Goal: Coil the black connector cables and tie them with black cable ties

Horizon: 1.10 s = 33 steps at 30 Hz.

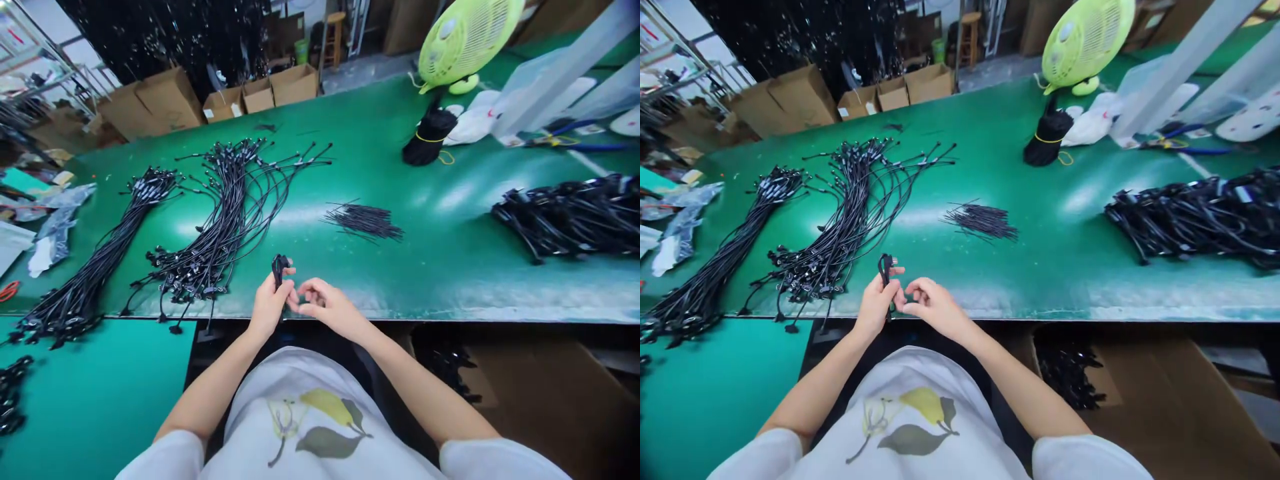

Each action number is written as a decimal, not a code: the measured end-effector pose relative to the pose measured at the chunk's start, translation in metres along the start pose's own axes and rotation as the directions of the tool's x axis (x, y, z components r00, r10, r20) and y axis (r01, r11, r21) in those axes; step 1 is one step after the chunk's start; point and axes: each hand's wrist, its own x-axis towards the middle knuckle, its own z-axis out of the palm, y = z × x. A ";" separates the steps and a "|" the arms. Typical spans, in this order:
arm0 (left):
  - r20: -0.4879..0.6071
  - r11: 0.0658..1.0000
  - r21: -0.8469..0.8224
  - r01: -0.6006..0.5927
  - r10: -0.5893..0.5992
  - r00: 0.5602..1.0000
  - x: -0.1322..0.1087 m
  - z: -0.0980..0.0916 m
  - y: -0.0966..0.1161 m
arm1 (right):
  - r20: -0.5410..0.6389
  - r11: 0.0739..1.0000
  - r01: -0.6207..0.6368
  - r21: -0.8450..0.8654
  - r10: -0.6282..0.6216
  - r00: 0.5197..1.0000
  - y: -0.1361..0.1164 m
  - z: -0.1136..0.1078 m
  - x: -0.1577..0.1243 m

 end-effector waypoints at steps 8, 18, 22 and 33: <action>0.010 0.961 -0.268 -0.067 0.072 0.997 0.012 0.040 -0.001 | -0.211 0.850 0.296 -0.435 -0.416 0.885 0.020 0.027 -0.007; 0.184 0.945 0.256 0.204 -0.255 0.949 0.014 0.006 -0.027 | -0.635 0.397 -0.510 -0.763 -0.315 0.705 0.052 -0.192 -0.062; 0.183 0.887 0.356 0.293 -0.374 0.909 0.007 -0.020 -0.033 | -0.829 0.369 -0.751 -0.548 -0.359 0.429 0.037 -0.320 -0.095; 0.058 0.945 0.159 0.284 -0.296 0.953 -0.026 -0.035 -0.021 | -0.600 0.443 -0.408 -0.798 -0.533 0.596 0.053 -0.273 -0.056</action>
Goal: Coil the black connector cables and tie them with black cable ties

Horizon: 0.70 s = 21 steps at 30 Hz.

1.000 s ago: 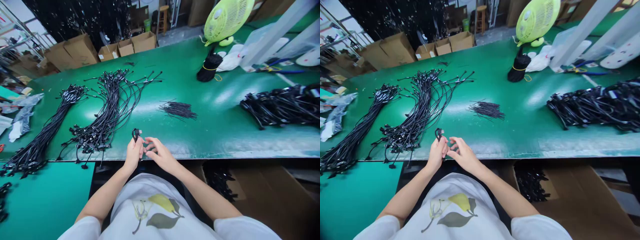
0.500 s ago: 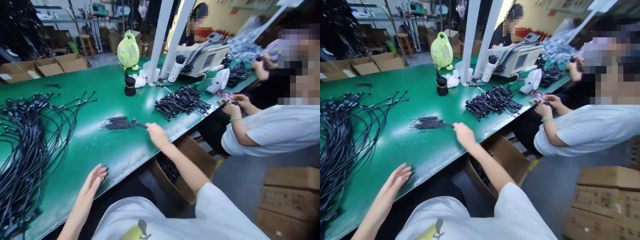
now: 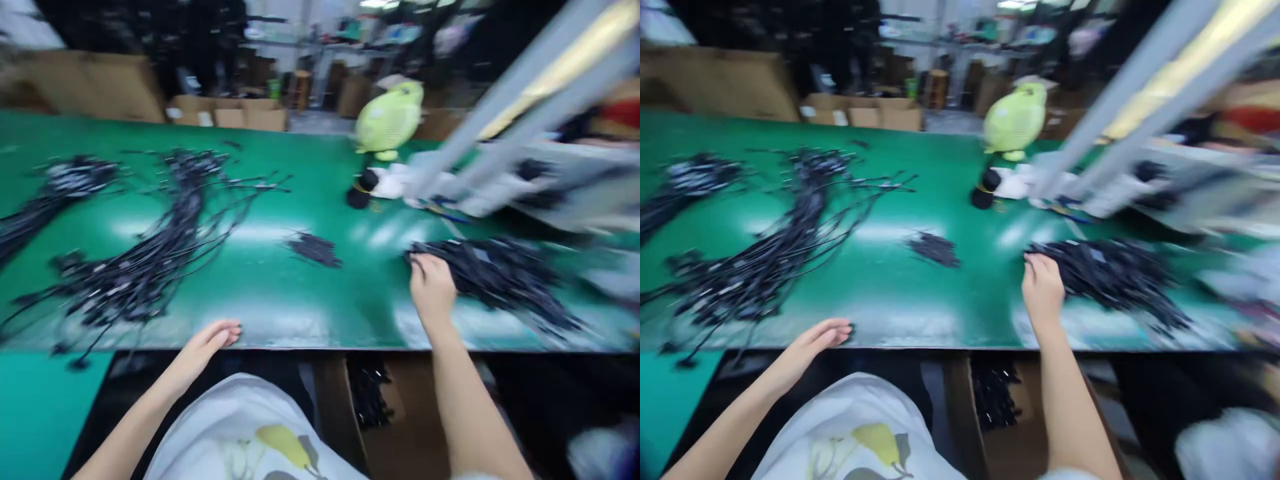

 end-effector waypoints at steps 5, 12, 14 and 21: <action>-0.128 0.976 0.019 -0.218 0.219 0.967 -0.011 -0.038 0.012 | 0.153 0.849 0.300 0.434 -0.398 0.905 -0.113 0.052 -0.064; -0.492 0.647 0.762 -0.026 0.606 0.625 -0.041 -0.184 0.044 | 0.107 0.669 0.529 0.521 -0.667 0.738 -0.180 0.073 -0.085; -0.581 0.550 0.798 0.246 0.596 0.554 -0.048 -0.235 0.039 | 0.101 0.678 0.573 0.461 -0.681 0.725 -0.179 0.073 -0.084; -0.586 0.466 0.807 0.363 0.552 0.594 -0.054 -0.312 0.013 | 0.172 0.718 0.499 0.485 -0.637 0.751 -0.202 0.072 -0.095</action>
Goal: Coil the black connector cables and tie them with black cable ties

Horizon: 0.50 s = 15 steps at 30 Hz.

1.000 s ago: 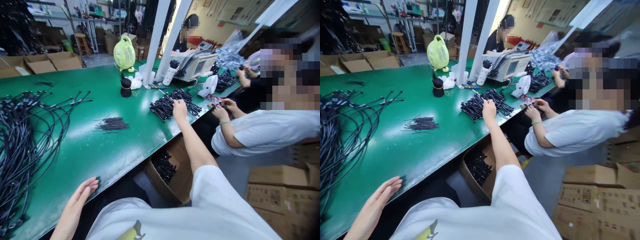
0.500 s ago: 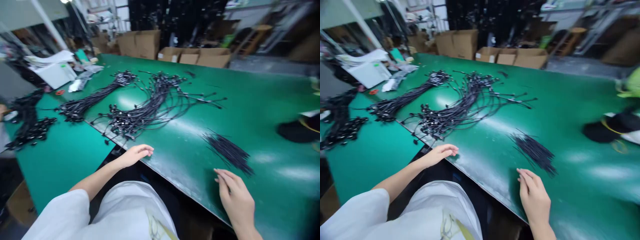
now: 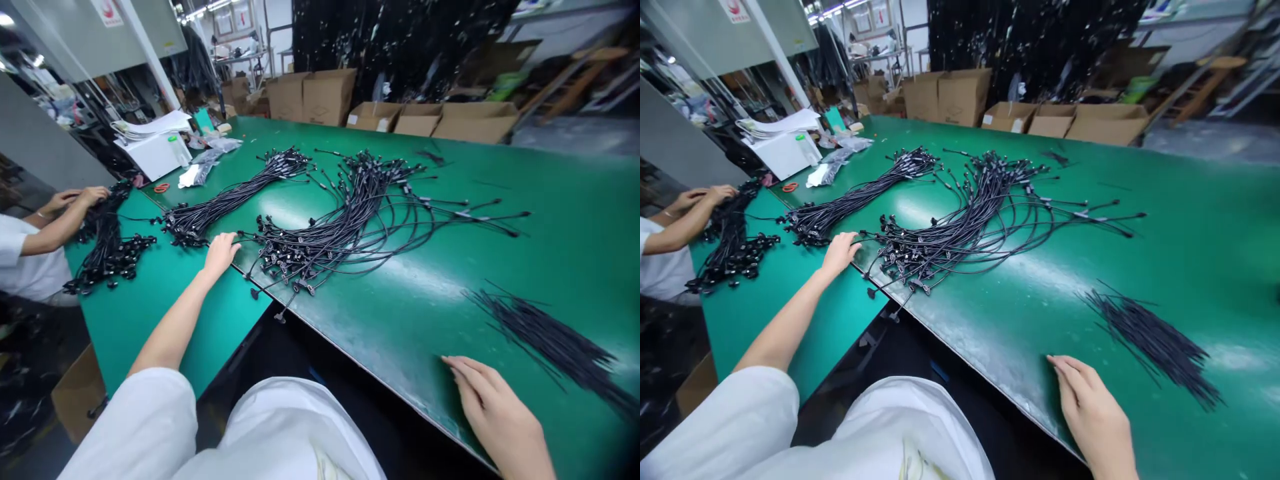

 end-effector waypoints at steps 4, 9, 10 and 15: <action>0.035 0.989 -0.010 -0.146 0.146 0.989 0.024 0.004 0.004 | 0.170 0.993 0.015 0.119 -0.035 0.985 -0.037 0.014 0.038; 0.023 0.978 -0.089 -0.187 0.189 0.982 0.033 -0.012 0.017 | 0.299 0.966 0.145 0.214 -0.206 0.932 -0.111 0.012 0.102; -0.001 0.973 -0.129 -0.190 0.192 0.981 0.024 -0.021 0.024 | 0.261 0.959 0.175 0.223 -0.232 0.937 -0.130 0.012 0.112; 0.250 0.674 -0.738 -0.034 0.320 0.914 -0.067 -0.077 0.078 | 0.004 0.940 0.335 0.062 -0.336 0.942 -0.205 0.028 0.173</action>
